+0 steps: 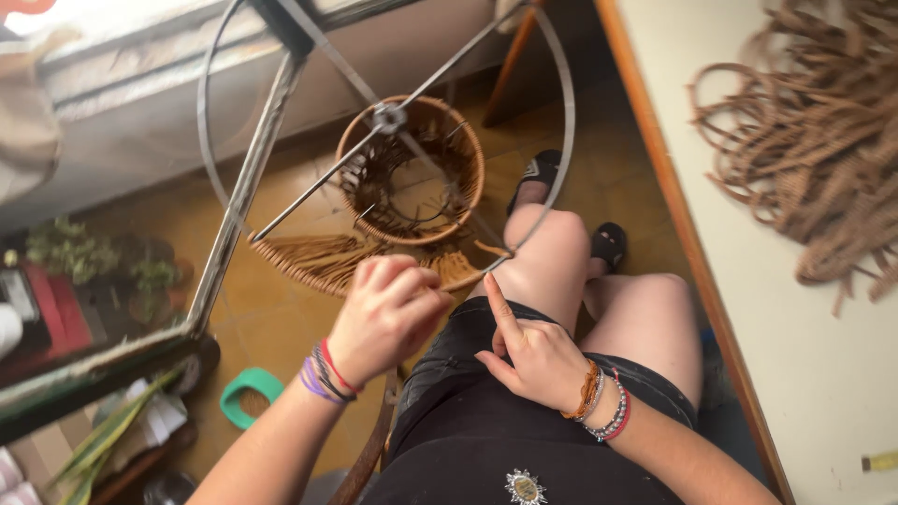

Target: Weaving brown cord around a metal lampshade frame to create a decorative pattern

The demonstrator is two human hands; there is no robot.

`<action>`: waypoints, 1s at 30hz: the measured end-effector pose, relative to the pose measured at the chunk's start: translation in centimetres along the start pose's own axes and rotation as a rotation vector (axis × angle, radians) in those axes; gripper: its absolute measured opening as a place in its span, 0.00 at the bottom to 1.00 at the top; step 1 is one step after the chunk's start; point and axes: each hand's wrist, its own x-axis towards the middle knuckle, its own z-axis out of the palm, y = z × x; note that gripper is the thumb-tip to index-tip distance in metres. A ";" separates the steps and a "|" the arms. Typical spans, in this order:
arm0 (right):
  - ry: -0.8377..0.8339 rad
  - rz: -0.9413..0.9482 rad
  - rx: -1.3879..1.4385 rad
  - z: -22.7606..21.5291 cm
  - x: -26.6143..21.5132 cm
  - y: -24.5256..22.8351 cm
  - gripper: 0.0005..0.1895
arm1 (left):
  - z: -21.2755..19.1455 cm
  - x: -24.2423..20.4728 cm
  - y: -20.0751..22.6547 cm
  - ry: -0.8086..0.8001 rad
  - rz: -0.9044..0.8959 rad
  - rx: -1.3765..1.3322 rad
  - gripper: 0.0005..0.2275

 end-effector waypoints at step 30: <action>0.915 0.508 0.384 -13.5 -27.1 11.3 0.04 | 24.4 18.9 28.5 -1.002 -1.010 -1.791 0.23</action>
